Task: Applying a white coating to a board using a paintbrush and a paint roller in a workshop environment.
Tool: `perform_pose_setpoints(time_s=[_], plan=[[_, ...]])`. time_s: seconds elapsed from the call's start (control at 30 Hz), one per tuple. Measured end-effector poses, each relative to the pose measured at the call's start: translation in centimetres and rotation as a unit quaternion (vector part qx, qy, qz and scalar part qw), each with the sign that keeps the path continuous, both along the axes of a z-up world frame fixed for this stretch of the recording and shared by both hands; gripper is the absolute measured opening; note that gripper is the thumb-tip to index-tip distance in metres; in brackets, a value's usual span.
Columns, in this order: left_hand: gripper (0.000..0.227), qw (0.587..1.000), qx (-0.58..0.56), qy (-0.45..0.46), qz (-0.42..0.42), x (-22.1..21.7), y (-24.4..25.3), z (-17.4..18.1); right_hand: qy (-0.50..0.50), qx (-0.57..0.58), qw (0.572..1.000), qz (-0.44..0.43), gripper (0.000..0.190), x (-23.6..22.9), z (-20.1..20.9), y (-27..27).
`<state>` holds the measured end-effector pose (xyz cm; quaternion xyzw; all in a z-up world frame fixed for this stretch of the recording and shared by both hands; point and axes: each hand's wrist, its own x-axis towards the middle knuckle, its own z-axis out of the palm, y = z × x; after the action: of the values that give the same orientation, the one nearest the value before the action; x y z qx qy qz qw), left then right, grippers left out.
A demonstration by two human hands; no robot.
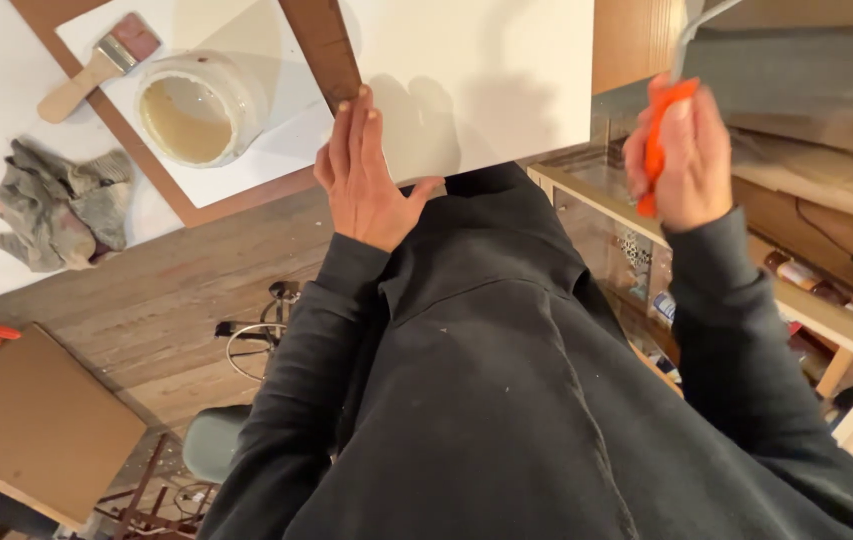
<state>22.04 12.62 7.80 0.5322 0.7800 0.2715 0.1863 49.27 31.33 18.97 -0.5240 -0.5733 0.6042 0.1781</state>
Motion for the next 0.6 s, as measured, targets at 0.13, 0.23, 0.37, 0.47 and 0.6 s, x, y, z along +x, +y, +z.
perform_pose_setpoints(time_s=[0.13,0.23,0.37,0.47,0.6], plan=[[0.118,0.998,0.043,-0.003,-0.043,-1.4,0.1,0.5,-0.088,-0.131,0.987,-0.021,0.040,0.7,0.8,-5.9],[0.125,0.997,0.040,-0.011,-0.068,-2.2,-0.5,0.5,-0.106,-0.191,0.976,-0.014,0.039,3.0,-0.7,-9.7],[0.129,0.997,0.029,0.005,-0.076,-3.0,-0.9,0.1,-0.160,-0.242,0.956,-0.032,0.037,1.8,-1.5,-9.8],[0.129,0.996,0.020,0.013,-0.088,-3.2,-1.0,-0.2,-0.178,-0.167,0.970,0.020,0.039,-1.9,-2.0,-6.2],[0.127,0.994,0.031,0.032,-0.099,-3.2,-1.0,-0.4,-0.135,-0.153,0.979,0.028,0.039,-4.9,-2.8,-3.1]])
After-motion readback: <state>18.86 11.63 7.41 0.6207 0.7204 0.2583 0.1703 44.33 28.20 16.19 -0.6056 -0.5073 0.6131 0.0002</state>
